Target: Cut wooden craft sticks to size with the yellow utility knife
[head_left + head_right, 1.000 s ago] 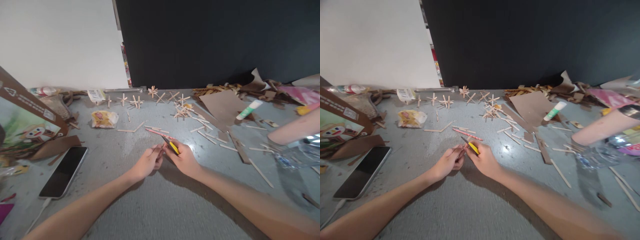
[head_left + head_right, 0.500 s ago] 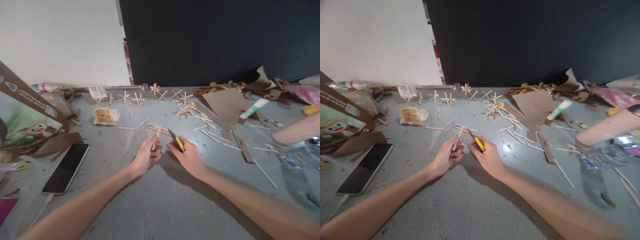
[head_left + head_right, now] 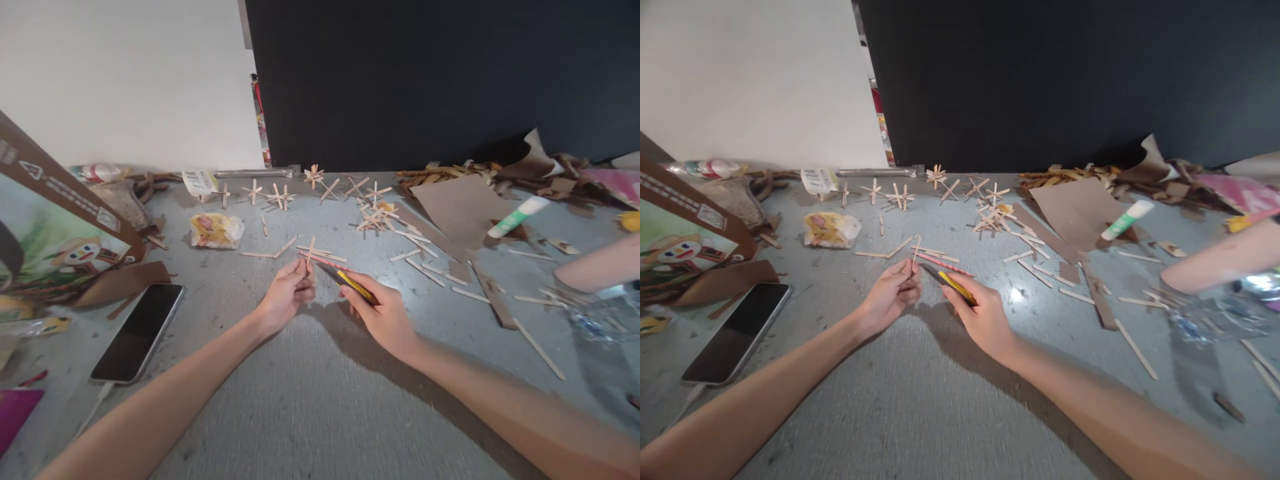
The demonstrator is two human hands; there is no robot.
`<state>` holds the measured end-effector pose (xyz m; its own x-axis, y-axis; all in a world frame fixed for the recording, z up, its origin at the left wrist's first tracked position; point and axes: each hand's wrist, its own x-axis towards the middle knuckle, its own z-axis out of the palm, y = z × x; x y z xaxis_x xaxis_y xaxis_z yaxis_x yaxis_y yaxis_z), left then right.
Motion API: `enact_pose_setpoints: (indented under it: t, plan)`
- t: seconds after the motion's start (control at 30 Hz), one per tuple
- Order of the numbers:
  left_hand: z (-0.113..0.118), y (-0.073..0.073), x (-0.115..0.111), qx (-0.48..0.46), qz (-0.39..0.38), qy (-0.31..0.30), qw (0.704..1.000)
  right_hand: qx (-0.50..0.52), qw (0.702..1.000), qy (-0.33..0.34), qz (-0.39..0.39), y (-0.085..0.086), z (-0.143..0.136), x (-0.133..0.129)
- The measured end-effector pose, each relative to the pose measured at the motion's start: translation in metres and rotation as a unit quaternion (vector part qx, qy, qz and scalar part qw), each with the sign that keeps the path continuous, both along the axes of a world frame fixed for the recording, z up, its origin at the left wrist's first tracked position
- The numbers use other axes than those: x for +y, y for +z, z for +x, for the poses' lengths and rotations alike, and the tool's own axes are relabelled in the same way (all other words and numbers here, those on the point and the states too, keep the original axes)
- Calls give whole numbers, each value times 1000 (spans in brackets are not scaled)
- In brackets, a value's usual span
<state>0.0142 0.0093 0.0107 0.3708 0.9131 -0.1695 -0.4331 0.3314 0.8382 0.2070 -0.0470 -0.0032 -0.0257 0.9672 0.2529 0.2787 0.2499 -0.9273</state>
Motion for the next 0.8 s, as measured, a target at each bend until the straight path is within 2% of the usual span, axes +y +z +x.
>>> enact_pose_setpoints:
  t: [0.07, 0.17, 0.37, 0.5, 0.67, 0.8]
  plan:
    - [1, -1, 1, 2, 7, 0, 1000, 22, 1000, -11, -9, 0, 0, 0]
    - [5, -3, -1, 47, 70, 25, 996, 25, 999, -30, -5, 1, 1, 0]
    - [7, -5, -14, 202, 206, 96, 953, 36, 999, -13, -20, 3, 0, -1]
    - [5, -6, -18, 248, 248, 134, 927, 14, 1000, -6, 12, 3, 0, -4]
    - [6, -7, -19, 275, 278, 131, 911, -55, 993, -3, 100, -4, 2, -4]
    - [6, -7, -19, 282, 287, 130, 906, -62, 993, -5, 99, -8, 3, -3]
